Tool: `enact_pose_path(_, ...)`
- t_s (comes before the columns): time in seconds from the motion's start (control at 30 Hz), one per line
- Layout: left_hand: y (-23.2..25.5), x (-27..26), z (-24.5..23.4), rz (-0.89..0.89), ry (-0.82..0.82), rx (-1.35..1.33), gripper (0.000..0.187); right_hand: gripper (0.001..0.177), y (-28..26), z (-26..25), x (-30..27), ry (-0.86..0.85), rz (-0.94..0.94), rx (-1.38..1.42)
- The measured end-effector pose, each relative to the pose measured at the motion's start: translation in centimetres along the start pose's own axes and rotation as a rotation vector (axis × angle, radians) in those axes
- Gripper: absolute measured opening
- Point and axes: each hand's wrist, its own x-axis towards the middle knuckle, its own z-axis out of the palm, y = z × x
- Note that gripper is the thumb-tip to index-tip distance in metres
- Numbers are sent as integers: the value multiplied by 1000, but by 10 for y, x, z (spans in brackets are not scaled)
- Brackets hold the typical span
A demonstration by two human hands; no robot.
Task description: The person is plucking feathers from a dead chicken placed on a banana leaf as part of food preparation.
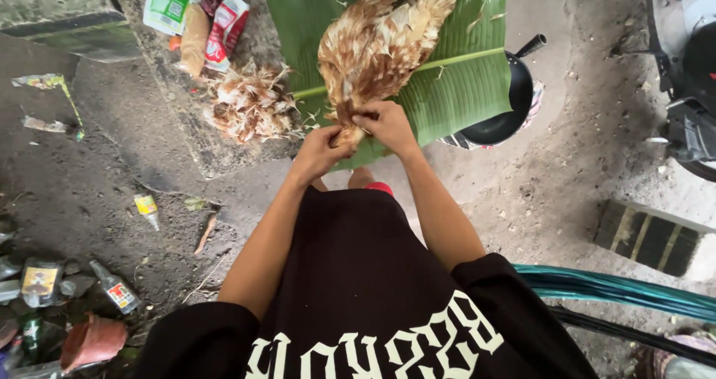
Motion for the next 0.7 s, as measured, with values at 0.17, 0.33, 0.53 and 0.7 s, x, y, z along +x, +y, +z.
enact_pose_path(0.17,16,-13,-5,-12,-4,-43,31,20,51,4,13,303,-134,-256)
enact_pose_path(0.33,5,-14,-12,9,1,-87,34,19,18,-14,16,246,341,8)
enact_pose_path(0.53,-4,-9,-10,5,14,-230,41,27,17,15,3,-81,344,608)
enact_pose_path(0.7,-15,-9,-7,-3,2,-404,39,20,46,15,4,271,117,70)
